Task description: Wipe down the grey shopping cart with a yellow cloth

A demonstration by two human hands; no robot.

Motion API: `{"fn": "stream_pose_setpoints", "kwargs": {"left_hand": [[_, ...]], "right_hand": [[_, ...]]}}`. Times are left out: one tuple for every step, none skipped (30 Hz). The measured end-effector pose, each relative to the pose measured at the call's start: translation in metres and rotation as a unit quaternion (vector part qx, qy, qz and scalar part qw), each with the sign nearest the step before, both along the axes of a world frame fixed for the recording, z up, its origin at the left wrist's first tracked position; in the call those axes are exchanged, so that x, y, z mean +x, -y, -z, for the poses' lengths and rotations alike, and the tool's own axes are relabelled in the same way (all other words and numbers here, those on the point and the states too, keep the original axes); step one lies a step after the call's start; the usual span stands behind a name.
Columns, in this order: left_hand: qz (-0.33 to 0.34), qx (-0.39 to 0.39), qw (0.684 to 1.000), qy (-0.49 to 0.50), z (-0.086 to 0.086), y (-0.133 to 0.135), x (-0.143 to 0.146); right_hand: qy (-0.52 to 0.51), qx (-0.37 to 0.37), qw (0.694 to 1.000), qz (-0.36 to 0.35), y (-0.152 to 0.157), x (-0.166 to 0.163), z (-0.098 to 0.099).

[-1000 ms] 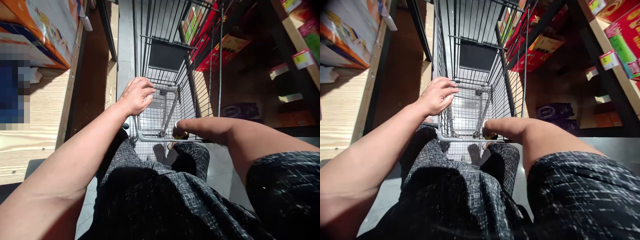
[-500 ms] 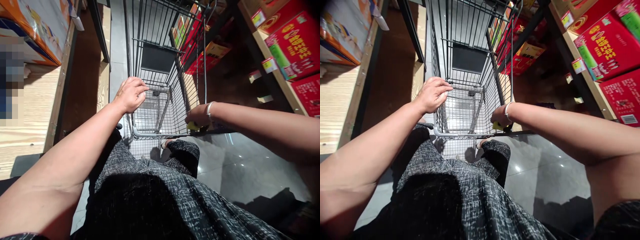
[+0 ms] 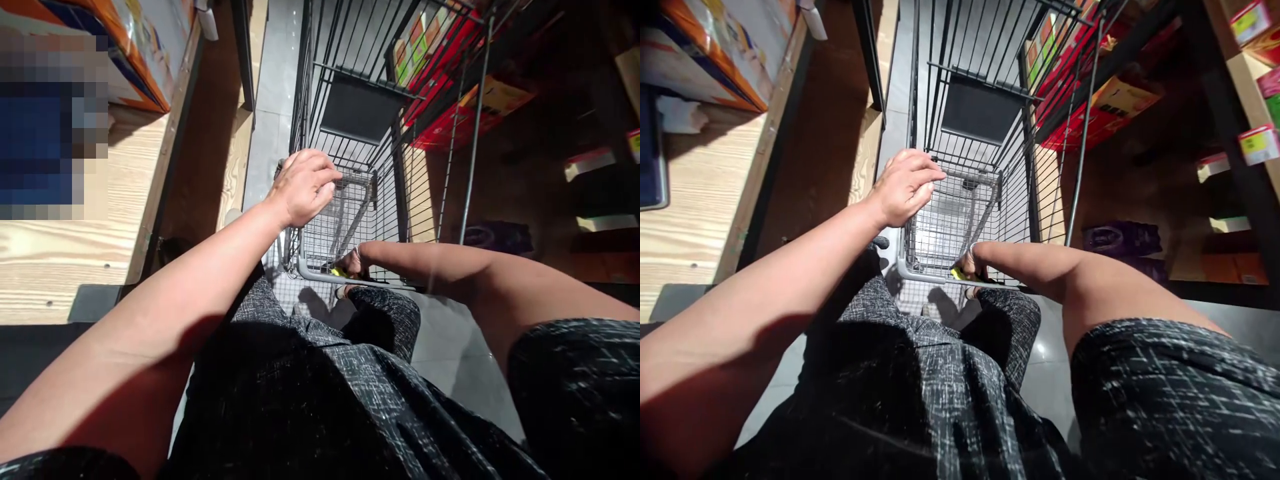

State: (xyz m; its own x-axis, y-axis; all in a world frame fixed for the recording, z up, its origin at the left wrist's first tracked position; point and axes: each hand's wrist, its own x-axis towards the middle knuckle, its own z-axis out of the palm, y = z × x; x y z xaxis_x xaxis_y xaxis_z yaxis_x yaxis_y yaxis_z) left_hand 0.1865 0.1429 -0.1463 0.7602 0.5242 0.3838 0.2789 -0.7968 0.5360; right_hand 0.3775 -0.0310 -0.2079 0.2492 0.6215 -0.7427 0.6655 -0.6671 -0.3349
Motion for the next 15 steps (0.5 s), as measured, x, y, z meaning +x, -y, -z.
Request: {"fn": "stream_pose_setpoints", "kwargs": {"left_hand": [[-0.001,0.000,1.000,0.002,0.001,-0.001,0.000],[-0.001,0.000,1.000,0.004,0.001,-0.002,0.001],[-0.002,0.000,1.000,0.006,0.002,-0.003,0.002],[-0.002,0.000,1.000,0.007,0.002,-0.003,0.003],[-0.003,0.001,1.000,0.007,0.002,-0.003,0.003],[-0.003,0.002,1.000,0.005,0.002,-0.003,0.004],[-0.004,0.003,1.000,0.002,0.001,-0.002,0.005],[-0.006,0.005,1.000,-0.002,0.000,-0.002,0.006],[-0.009,0.007,1.000,-0.007,-0.001,-0.001,0.006],[-0.012,0.008,1.000,-0.012,-0.003,0.001,0.007],[-0.014,0.011,1.000,-0.017,-0.005,0.002,0.007],[-0.016,0.013,1.000,-0.021,-0.007,0.003,0.007],[-0.017,0.016,0.999,-0.024,-0.009,0.004,0.007],[-0.020,0.018,0.999,-0.027,-0.011,0.004,0.006],[-0.023,0.020,0.999,-0.031,-0.013,0.005,0.006]], "right_hand": [[-0.066,-0.117,0.990,-0.051,-0.016,-0.010,0.001],[-0.116,-0.173,0.974,-0.083,-0.031,-0.020,0.001],[-0.172,-0.212,0.955,-0.115,-0.044,-0.029,0.000],[-0.219,-0.201,0.946,-0.130,-0.054,-0.037,-0.003],[-0.261,-0.170,0.940,-0.139,-0.061,-0.044,-0.007],[-0.302,-0.144,0.930,-0.154,-0.065,-0.048,-0.012],[-0.333,-0.119,0.919,-0.172,-0.067,-0.049,-0.019],[-0.350,-0.097,0.912,-0.190,-0.066,-0.047,-0.027],[-0.354,-0.081,0.909,-0.206,-0.063,-0.042,-0.037],[-0.349,-0.074,0.908,-0.220,-0.059,-0.033,-0.047],[-0.339,-0.073,0.910,-0.229,-0.053,-0.022,-0.059],[-0.323,-0.075,0.914,-0.235,-0.046,-0.009,-0.072],[-0.302,-0.074,0.920,-0.239,-0.037,0.004,-0.085],[-0.275,-0.061,0.928,-0.245,-0.028,0.015,-0.098],[-0.242,-0.030,0.936,-0.254,-0.017,0.024,-0.109]]}}
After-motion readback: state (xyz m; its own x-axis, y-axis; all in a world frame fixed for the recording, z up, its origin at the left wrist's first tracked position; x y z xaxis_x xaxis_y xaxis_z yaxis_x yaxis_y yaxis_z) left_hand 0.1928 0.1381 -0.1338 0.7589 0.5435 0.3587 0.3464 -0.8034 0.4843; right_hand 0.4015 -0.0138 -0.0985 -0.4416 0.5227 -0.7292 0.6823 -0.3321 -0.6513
